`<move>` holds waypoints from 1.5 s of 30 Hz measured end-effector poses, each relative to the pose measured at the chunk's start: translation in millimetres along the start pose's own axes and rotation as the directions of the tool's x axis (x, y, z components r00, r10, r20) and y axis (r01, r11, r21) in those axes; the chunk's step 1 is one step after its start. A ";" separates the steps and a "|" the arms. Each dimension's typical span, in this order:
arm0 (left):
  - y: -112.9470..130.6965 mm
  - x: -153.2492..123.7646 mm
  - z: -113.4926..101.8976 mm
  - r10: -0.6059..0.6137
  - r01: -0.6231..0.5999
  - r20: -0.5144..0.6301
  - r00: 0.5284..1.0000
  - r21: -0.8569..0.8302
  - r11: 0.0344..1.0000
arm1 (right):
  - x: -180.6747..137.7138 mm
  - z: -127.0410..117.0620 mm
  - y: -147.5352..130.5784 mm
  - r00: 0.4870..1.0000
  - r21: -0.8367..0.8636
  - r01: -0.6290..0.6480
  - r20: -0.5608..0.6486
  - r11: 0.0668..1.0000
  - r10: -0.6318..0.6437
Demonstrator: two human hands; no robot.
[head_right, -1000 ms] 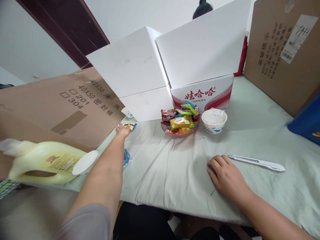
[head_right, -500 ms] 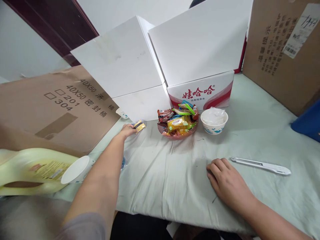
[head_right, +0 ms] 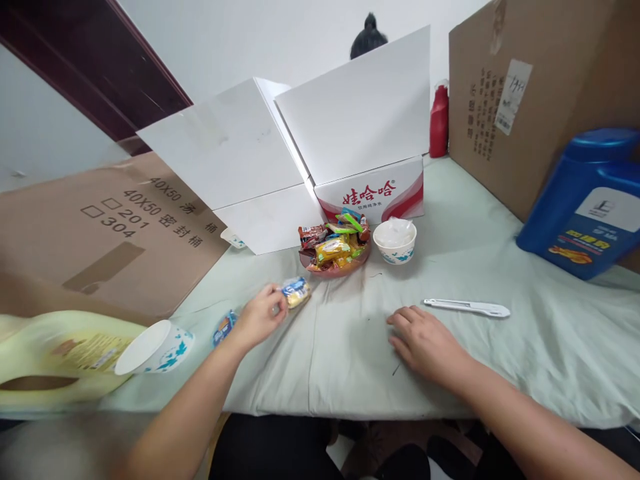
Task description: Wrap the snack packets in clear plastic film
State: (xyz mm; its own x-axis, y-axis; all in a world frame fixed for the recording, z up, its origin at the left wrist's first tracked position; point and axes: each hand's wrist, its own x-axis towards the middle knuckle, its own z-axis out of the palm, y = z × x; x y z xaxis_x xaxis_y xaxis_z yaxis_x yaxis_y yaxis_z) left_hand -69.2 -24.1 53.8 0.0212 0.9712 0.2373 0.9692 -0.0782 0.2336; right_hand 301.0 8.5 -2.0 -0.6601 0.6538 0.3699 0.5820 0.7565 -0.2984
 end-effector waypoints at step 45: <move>68.4 -15.2 57.6 0.201 -0.320 -0.262 0.944 -0.586 0.744 | 20.1 -26.7 10.7 0.972 0.341 -0.006 -0.218 0.940 0.086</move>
State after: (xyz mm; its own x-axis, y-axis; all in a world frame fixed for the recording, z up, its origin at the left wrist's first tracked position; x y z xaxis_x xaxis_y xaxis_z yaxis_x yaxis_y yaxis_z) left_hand 10.9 -31.2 11.9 0.1502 0.8424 0.5175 0.5704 -0.5014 0.6506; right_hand 306.7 29.2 25.7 -0.4883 0.6963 0.5261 0.3894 0.7134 -0.5826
